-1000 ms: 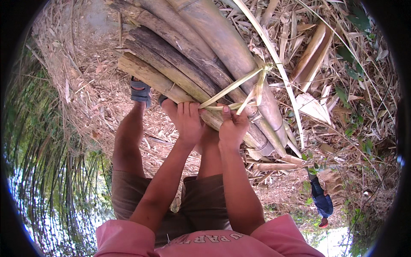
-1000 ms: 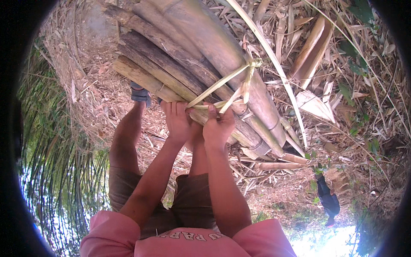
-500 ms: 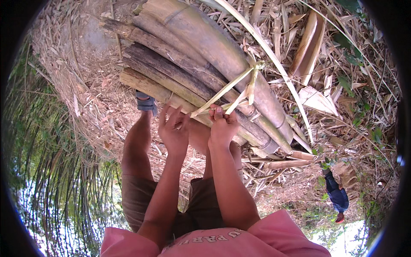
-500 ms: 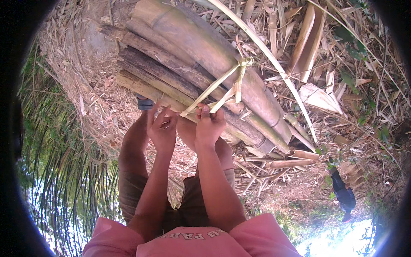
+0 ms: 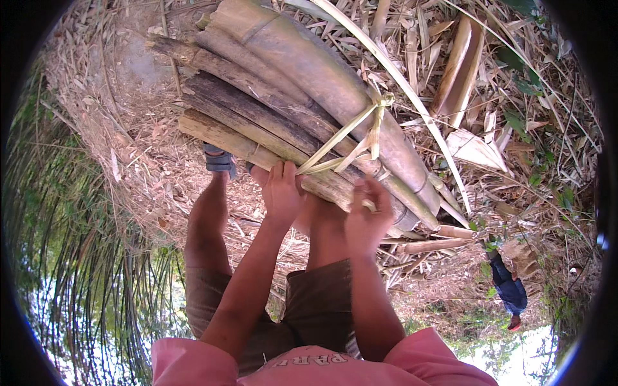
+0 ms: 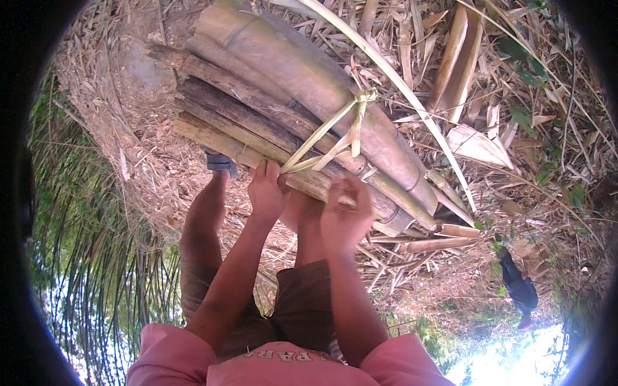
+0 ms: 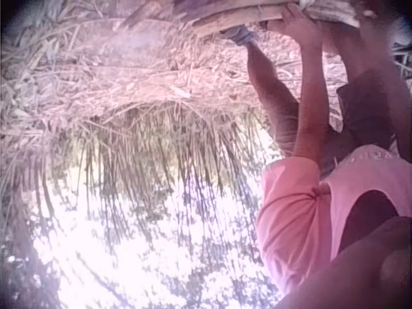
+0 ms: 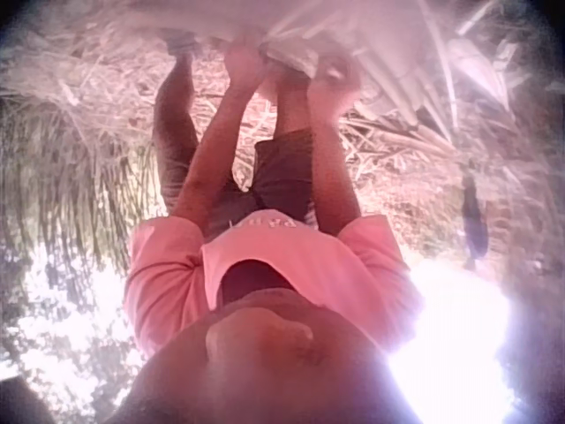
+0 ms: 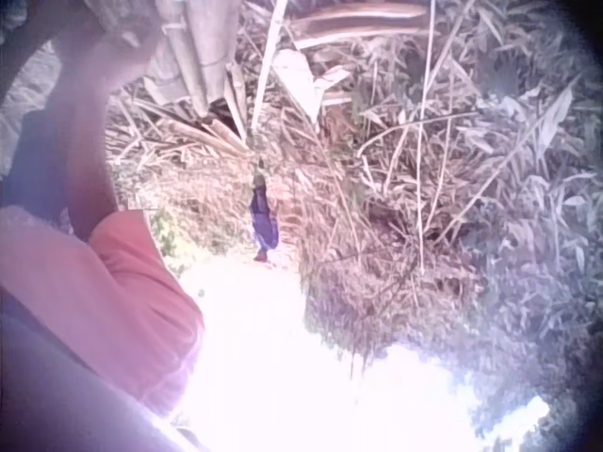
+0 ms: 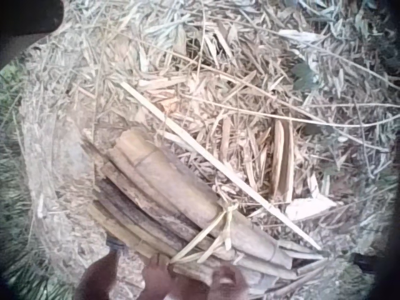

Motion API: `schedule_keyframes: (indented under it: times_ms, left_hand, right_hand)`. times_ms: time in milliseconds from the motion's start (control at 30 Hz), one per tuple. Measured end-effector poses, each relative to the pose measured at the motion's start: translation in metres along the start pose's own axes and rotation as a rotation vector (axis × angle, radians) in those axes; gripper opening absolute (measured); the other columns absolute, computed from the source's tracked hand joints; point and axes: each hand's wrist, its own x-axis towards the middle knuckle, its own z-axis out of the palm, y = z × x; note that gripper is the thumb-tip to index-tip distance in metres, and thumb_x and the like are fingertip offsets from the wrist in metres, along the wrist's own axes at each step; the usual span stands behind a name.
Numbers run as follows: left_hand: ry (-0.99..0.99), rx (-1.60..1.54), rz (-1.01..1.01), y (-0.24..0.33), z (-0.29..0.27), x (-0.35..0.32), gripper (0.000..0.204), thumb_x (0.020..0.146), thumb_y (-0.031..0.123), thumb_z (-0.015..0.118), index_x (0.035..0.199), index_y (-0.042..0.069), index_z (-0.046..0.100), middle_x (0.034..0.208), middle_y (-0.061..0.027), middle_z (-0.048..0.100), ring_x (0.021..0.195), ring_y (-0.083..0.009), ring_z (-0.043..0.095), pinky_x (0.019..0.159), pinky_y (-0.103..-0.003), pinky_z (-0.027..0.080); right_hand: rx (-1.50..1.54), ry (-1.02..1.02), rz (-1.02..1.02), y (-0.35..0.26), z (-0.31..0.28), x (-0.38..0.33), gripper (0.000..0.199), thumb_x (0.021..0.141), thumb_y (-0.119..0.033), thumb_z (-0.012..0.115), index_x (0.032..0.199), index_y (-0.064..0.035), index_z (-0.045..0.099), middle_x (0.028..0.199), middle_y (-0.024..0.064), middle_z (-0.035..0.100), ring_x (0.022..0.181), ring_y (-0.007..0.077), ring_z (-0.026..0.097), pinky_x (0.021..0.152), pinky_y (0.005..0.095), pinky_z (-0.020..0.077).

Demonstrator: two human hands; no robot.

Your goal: The person gathers several pieces of bamboo and ties them together into a bundle using a strip of plant material.

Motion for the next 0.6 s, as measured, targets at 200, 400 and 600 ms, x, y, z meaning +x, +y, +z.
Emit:
schedule_keyframes:
  times_ms: [200,400,600]
  left_hand:
    - [-0.004,0.054,0.133,-0.003,-0.006,0.006,0.024,0.08,0.011,0.069,0.09,0.004,0.049,0.087,-0.0165,0.052,0.086,-0.0403,0.055,0.073,-0.052,0.044]
    - [-0.136,0.146,0.271,-0.011,-0.021,0.014,0.025,0.08,0.013,0.071,0.091,0.004,0.05,0.087,-0.0153,0.054,0.083,-0.038,0.059,0.069,-0.048,0.049]
    - [-0.27,0.141,0.249,-0.013,-0.027,0.022,0.028,0.08,0.017,0.074,0.092,0.004,0.053,0.09,-0.0142,0.058,0.085,-0.0357,0.063,0.07,-0.047,0.053]
  right_hand:
    - [-0.53,-0.198,-0.448,-0.033,-0.012,0.08,0.047,0.079,-0.023,0.081,0.11,0.0071,0.064,0.085,0.0228,0.067,0.083,0.0378,0.068,0.071,0.0423,0.0547]
    - [-0.595,-0.56,-0.327,-0.047,-0.023,0.103,0.027,0.075,-0.019,0.081,0.094,-0.0015,0.072,0.076,0.0192,0.068,0.071,0.0346,0.068,0.068,0.0435,0.0525]
    - [-0.398,-0.456,-0.344,-0.012,-0.014,0.107,0.032,0.075,-0.017,0.08,0.103,-0.0028,0.073,0.072,0.0188,0.067,0.064,0.0296,0.067,0.063,0.0375,0.0502]
